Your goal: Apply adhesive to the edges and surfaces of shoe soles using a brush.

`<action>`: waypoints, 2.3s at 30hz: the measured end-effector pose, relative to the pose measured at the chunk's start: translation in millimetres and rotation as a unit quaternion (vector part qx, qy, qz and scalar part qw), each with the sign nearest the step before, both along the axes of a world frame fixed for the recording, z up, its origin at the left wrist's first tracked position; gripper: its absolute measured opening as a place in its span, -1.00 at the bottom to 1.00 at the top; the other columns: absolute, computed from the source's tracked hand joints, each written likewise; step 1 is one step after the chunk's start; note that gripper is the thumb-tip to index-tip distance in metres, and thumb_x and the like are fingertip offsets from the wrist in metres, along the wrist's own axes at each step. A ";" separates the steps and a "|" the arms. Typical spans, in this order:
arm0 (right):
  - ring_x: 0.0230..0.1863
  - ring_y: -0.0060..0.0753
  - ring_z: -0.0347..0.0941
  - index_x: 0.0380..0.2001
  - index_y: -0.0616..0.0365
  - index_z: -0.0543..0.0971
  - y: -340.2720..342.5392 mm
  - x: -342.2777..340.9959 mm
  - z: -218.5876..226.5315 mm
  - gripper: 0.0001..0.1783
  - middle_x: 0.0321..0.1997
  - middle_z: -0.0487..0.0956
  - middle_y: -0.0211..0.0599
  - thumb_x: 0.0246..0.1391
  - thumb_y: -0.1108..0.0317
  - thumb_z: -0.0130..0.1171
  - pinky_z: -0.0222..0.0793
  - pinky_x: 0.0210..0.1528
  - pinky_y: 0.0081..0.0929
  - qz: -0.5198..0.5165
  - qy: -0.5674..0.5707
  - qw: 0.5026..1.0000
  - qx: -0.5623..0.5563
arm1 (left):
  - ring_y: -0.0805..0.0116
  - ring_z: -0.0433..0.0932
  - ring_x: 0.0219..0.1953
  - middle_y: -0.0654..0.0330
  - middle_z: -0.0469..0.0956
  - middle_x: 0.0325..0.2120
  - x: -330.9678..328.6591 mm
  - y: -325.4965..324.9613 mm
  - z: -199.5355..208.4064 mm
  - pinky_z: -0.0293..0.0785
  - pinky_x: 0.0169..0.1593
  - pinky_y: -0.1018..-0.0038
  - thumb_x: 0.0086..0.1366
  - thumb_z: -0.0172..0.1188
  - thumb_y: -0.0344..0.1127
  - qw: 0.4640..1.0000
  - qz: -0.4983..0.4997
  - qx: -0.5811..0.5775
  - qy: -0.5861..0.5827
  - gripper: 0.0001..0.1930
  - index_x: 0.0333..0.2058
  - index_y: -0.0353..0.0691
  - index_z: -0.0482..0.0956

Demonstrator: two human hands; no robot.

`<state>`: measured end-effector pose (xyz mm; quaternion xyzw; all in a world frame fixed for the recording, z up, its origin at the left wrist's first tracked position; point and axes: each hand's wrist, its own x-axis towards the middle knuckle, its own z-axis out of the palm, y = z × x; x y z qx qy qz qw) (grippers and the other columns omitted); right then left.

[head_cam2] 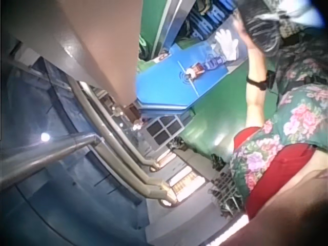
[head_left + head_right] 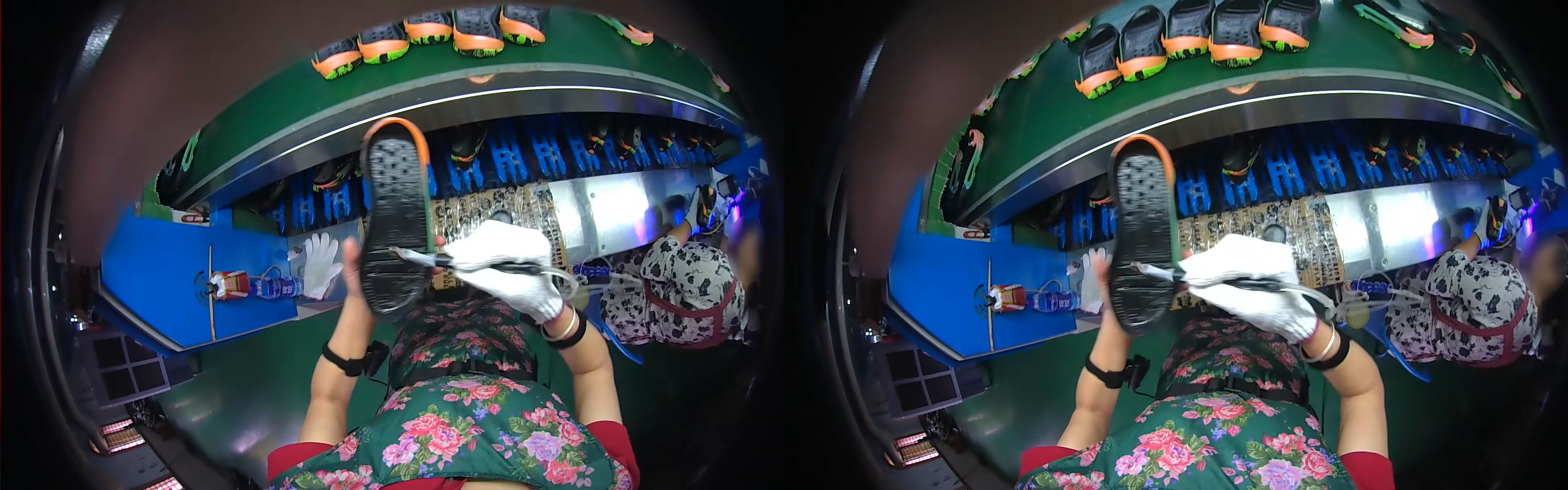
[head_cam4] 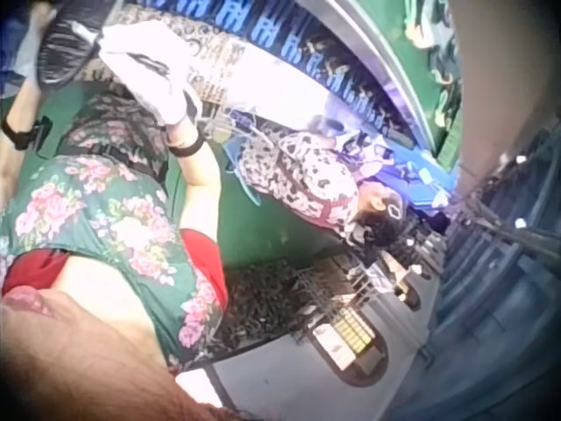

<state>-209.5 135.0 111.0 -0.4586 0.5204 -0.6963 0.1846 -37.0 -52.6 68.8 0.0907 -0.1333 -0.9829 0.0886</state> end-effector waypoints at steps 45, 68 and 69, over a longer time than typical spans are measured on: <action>-0.22 -0.40 0.61 -0.10 0.41 0.64 58.1 20.4 -84.1 -0.76 -0.07 0.69 -0.03 0.14 0.61 0.20 0.53 -0.21 -0.58 -0.133 -0.554 0.822 -0.019 | 0.15 0.51 0.17 0.00 0.25 0.31 -40.0 -50.7 27.8 0.51 0.18 0.27 0.19 0.21 -0.51 0.765 0.312 -0.548 -0.130 -0.28 0.36 -0.22 0.25; -0.13 -0.09 0.64 -0.08 0.15 0.71 15.4 10.7 6.4 -0.61 -0.06 0.72 -0.16 -0.07 0.49 0.39 0.56 -0.09 -0.29 -0.191 0.197 0.961 0.028 | 0.13 0.38 0.33 0.20 0.39 0.33 -21.2 81.8 -11.5 0.25 0.40 0.18 0.42 -0.33 0.51 0.994 0.062 -0.030 -0.084 -0.12 0.40 -0.07 0.29; -0.08 -0.08 0.63 -0.05 0.15 0.70 15.0 12.2 6.1 -0.60 -0.02 0.71 -0.16 -0.05 0.49 0.36 0.55 -0.04 -0.26 -0.192 0.244 0.950 0.035 | 0.13 0.33 0.37 0.21 0.34 0.37 -22.8 89.0 -7.0 0.20 0.43 0.18 0.41 -0.34 0.52 0.980 0.079 -0.101 -0.150 -0.10 0.42 -0.06 0.25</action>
